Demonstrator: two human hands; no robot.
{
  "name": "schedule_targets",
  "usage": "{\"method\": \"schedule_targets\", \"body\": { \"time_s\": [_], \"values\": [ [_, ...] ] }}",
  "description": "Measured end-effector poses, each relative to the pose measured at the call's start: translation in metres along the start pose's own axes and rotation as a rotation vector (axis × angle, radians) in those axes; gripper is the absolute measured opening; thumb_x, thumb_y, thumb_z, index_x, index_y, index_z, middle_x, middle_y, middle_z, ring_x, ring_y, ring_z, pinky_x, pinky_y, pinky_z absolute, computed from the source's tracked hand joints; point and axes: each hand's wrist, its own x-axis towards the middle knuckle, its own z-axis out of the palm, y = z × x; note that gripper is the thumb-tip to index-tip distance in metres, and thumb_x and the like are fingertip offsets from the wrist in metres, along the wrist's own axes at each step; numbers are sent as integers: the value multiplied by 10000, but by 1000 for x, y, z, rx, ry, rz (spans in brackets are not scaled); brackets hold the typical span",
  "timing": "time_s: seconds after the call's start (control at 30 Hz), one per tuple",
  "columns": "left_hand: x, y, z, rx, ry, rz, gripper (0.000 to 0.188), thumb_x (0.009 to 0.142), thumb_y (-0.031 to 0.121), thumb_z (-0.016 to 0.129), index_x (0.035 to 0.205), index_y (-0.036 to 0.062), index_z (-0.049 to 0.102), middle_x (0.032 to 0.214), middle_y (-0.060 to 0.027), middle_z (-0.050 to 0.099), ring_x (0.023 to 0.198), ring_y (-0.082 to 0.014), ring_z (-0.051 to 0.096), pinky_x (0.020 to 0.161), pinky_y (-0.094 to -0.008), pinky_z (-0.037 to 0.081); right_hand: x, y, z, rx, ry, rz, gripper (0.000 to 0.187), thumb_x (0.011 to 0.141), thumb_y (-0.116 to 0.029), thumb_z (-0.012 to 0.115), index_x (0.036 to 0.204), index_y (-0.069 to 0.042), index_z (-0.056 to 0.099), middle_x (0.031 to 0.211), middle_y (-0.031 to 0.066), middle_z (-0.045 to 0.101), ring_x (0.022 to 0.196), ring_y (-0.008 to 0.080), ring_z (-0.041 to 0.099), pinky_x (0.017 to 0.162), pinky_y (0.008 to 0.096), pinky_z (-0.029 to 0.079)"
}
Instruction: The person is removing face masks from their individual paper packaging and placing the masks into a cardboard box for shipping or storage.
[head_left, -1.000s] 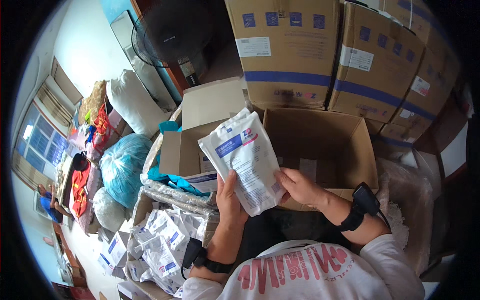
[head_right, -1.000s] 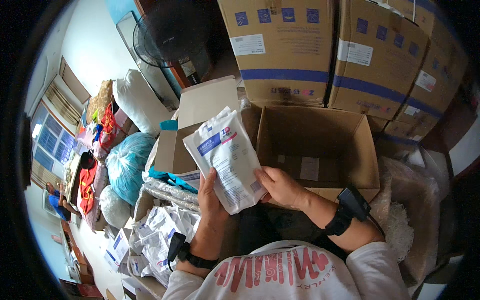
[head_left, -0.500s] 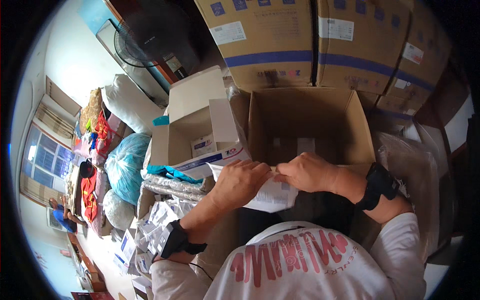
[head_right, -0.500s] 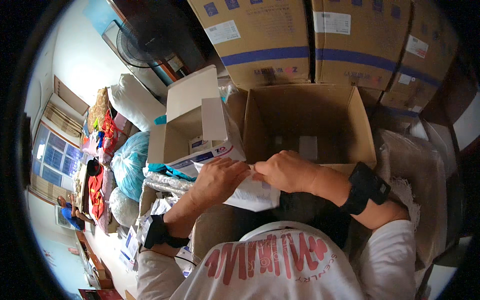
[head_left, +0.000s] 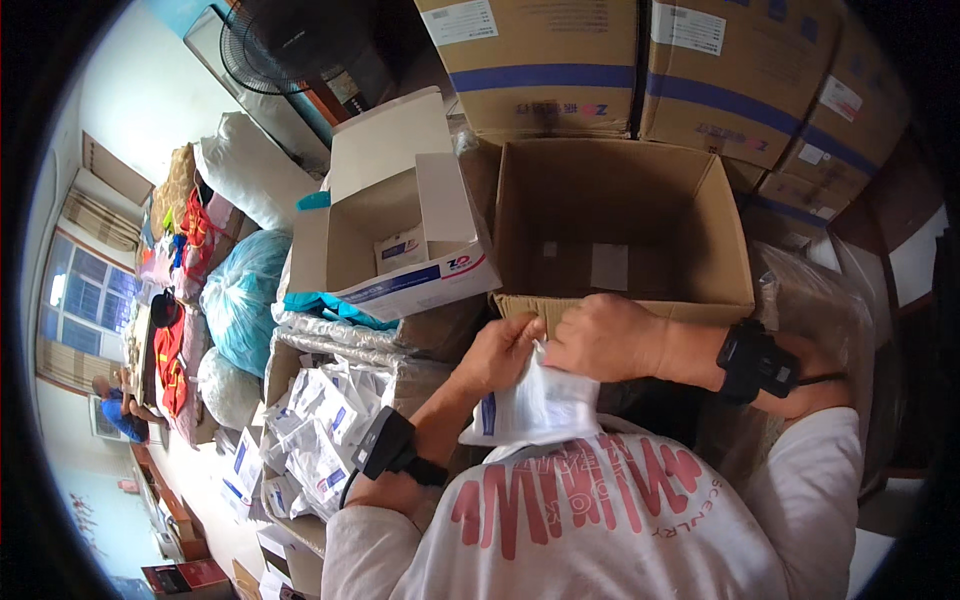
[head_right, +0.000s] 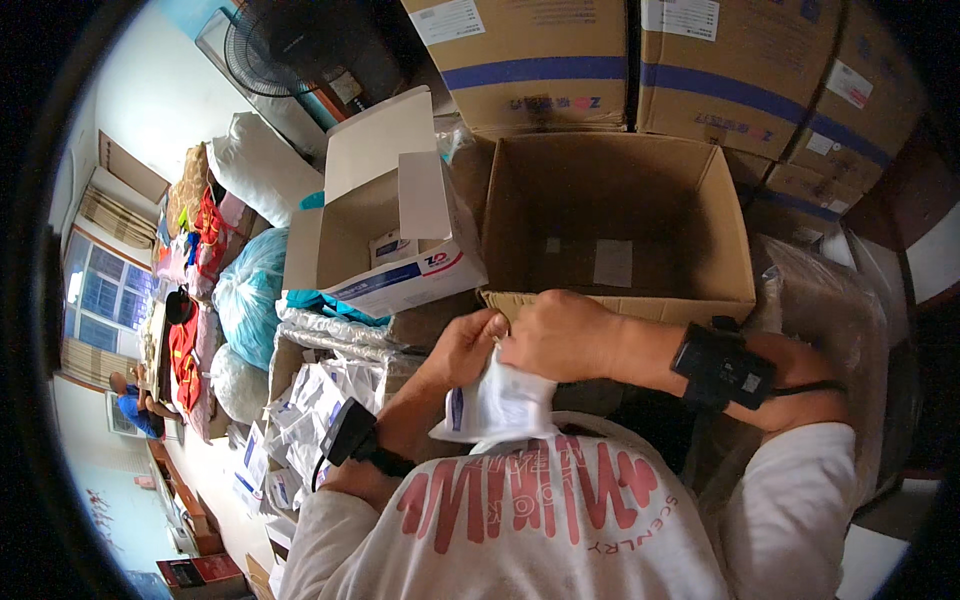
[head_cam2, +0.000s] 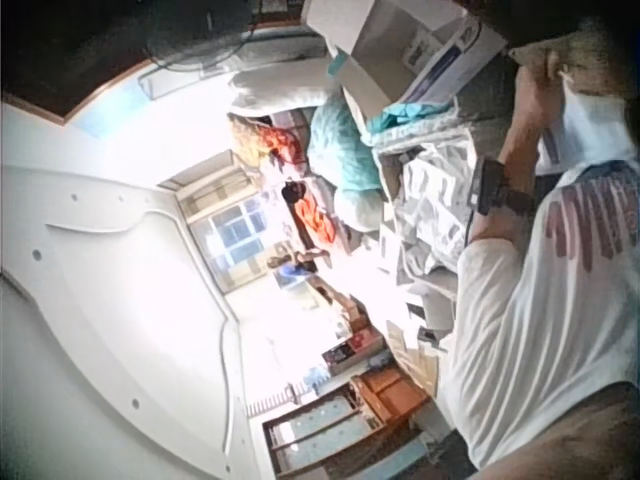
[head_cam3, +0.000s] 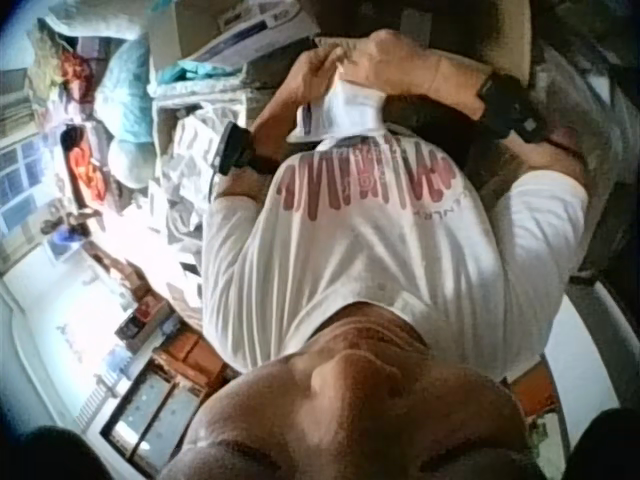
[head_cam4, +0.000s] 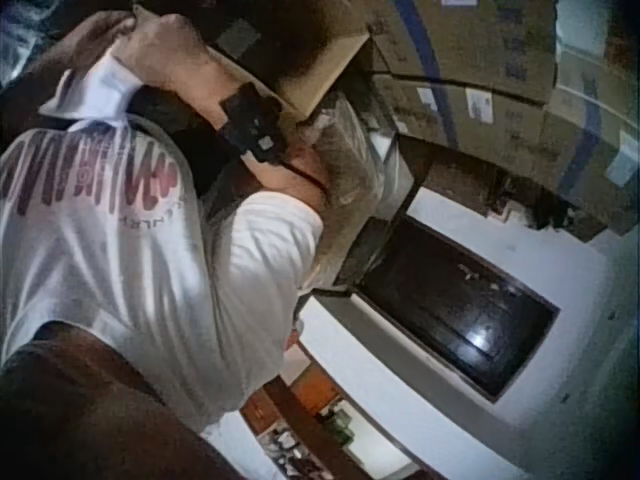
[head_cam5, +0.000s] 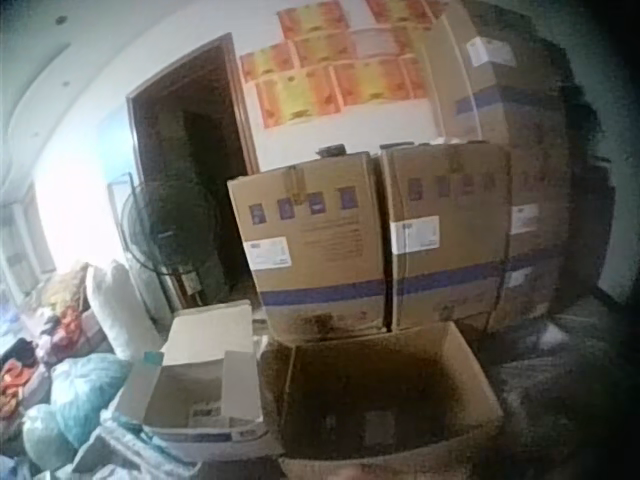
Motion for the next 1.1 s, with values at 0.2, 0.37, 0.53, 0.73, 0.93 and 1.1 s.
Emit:
{"method": "schedule_targets", "body": {
  "time_s": [0.2, 0.37, 0.53, 0.73, 0.93, 1.1],
  "values": [
    [31, -7, -29, 272, 327, -75, 328, 887, 324, 396, 819, 35, 534, 715, -215, 541, 710, -406, 518, 601, -424, 410, 22, -8, -14, -78, 55, -30, 179, 753, -234, 519, 629, -105, 518, 576, 26, 519, 562, 172, 555, 498, 289, 449],
    [46, -15, -85, -107, 649, -129, 395, 900, 330, 377, 783, -31, 486, 637, -165, 482, 563, -271, 410, 578, -340, 377, 18, -25, -54, 66, 232, -2, 195, 761, -245, 565, 658, -82, 537, 582, 41, 532, 562, 173, 561, 477, 293, 449],
    [42, 17, -84, 321, 745, -2, 309, 899, 261, 372, 767, 13, 500, 645, -185, 514, 609, -338, 507, 566, -385, 392, -22, -18, -24, 381, 17, 391, 284, 762, -342, 580, 748, -59, 559, 690, 76, 554, 629, 226, 583, 512, 316, 455],
    [32, 50, -65, 581, 743, 194, 192, 866, 197, 436, 777, 55, 531, 632, -154, 549, 605, -341, 547, 525, -417, 419, 28, 1, -61, 583, 193, 704, 445, 748, -418, 603, 917, -14, 524, 838, 169, 576, 738, 297, 596, 619, 352, 472],
    [23, 59, -66, 619, 755, 239, 161, 857, 186, 461, 776, 66, 532, 617, -136, 555, 561, -314, 555, 476, -385, 424, 51, 2, -15, 784, 208, 852, 526, 700, -249, 687, 1076, -45, 382, 899, 184, 569, 786, 286, 593, 694, 357, 473],
    [16, 47, -71, 611, 753, 178, 174, 861, 203, 452, 777, 68, 524, 598, -133, 557, 529, -321, 551, 455, -394, 421, 52, -11, 6, 908, 499, 787, 454, 706, -125, 684, 1056, -49, 404, 801, 106, 545, 719, 171, 545, 656, 283, 453]
  ]
}}
